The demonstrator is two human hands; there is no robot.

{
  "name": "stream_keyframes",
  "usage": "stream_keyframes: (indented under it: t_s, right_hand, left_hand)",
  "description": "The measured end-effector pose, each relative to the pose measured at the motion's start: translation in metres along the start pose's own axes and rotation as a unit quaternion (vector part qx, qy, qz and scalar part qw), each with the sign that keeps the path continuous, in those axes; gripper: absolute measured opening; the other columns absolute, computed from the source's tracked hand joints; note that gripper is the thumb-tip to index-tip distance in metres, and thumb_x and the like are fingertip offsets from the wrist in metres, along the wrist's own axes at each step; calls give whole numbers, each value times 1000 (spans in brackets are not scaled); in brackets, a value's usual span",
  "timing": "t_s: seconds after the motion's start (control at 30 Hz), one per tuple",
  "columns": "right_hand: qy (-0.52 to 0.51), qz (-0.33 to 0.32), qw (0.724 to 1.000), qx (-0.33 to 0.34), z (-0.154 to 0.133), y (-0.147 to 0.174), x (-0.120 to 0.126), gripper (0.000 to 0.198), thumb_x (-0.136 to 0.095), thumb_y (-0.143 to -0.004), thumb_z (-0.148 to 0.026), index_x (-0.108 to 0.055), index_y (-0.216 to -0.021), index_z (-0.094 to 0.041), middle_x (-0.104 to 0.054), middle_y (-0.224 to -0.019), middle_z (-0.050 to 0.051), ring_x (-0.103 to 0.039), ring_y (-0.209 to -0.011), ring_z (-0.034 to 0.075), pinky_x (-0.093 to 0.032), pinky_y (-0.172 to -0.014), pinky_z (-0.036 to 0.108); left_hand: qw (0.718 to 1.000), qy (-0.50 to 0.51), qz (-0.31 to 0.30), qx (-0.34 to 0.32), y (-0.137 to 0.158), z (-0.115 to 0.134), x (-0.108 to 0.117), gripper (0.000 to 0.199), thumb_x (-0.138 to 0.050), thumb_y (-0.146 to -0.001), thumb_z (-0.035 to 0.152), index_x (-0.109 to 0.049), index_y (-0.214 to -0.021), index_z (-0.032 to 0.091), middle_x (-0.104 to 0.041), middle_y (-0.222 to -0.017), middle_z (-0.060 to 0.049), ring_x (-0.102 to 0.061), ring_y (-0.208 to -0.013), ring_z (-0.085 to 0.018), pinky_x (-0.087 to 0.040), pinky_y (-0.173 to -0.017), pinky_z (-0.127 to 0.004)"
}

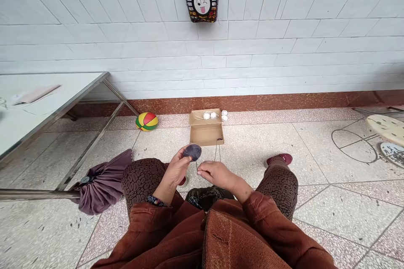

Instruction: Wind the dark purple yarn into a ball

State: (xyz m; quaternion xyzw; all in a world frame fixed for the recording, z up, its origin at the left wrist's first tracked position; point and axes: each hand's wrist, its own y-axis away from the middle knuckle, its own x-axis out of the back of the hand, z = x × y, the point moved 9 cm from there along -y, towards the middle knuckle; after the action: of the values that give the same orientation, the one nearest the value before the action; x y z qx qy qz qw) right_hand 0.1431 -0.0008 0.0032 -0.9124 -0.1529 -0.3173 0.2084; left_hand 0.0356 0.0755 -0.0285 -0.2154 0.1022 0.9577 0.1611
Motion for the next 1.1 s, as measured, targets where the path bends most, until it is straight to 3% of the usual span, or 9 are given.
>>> stream_keyframes:
  t_s: [0.17,0.27,0.33,0.43,0.57,0.7,0.8,0.97,1.1]
  right_hand:
    - [-8,36,999,27,-22,-19,50,23,-54,-100,-37,-66,-91,-20,-67,-81,4,-62,-74,16,-48,-70,26]
    - [-19,76,997,7,-4,-38,73,27,-55,-99,-42,-68,-88,-21,-67,-82,4,-62,-74,16,-48,-70,27]
    - [-31,104,994,-14,17,-45,75,28,-56,-98,-43,-67,-85,-20,-67,-80,3,-61,-74,16,-47,-70,27]
    - [-43,116,990,-65,51,-39,53,29,-56,-97,-41,-65,-80,-19,-64,-74,1,-59,-70,15,-46,-68,26]
    - [-56,109,985,-123,75,-7,8,30,-49,-100,-39,-62,-83,-19,-63,-74,2,-58,-68,16,-46,-66,26]
    - [-56,44,993,-100,60,17,-22,31,-43,-103,-39,-63,-91,-19,-66,-81,3,-62,-75,16,-49,-73,27]
    - [-33,2,998,-49,33,23,-23,33,-42,-105,-39,-65,-93,-20,-68,-87,5,-64,-81,17,-50,-77,27]
    - [-3,8,1000,13,-9,10,15,29,-46,-104,-37,-68,-96,-21,-67,-82,6,-62,-75,17,-50,-70,28]
    - [-11,90,996,7,-1,-10,59,25,-51,-102,-39,-70,-97,-23,-68,-86,6,-63,-79,19,-50,-75,31]
  left_hand:
    - [991,-129,-37,-5,3,2,-4,54,-74,-62,15,-66,-115,19,-65,-119,-7,-56,-112,-24,-38,-102,-35]
    - [987,-125,-100,25,10,-2,-17,63,-75,-65,18,-61,-126,21,-62,-117,-7,-56,-108,-24,-41,-97,-36]
    - [982,-105,-151,42,16,-4,-29,70,-77,-66,20,-57,-132,24,-62,-112,-6,-56,-105,-23,-42,-95,-36]
    - [981,-45,-181,57,23,-4,-39,73,-79,-66,22,-56,-136,27,-62,-113,-7,-56,-107,-25,-42,-95,-37]
    - [991,33,-116,57,16,-3,-26,58,-78,-66,23,-66,-122,22,-64,-118,-9,-56,-112,-25,-40,-99,-36]
    - [998,48,-13,36,2,-8,4,47,-78,-65,19,-68,-111,19,-67,-112,-7,-59,-106,-20,-39,-100,-34]
    - [999,4,27,20,-3,-10,15,46,-77,-64,19,-66,-109,17,-68,-107,-6,-59,-102,-20,-40,-98,-34]
    - [989,-151,8,4,-3,-8,9,51,-74,-66,18,-65,-117,18,-66,-115,-7,-58,-107,-22,-39,-101,-35]
    - [979,-174,-106,31,5,-12,-18,67,-76,-64,16,-60,-129,21,-64,-115,-6,-58,-105,-23,-41,-98,-36]
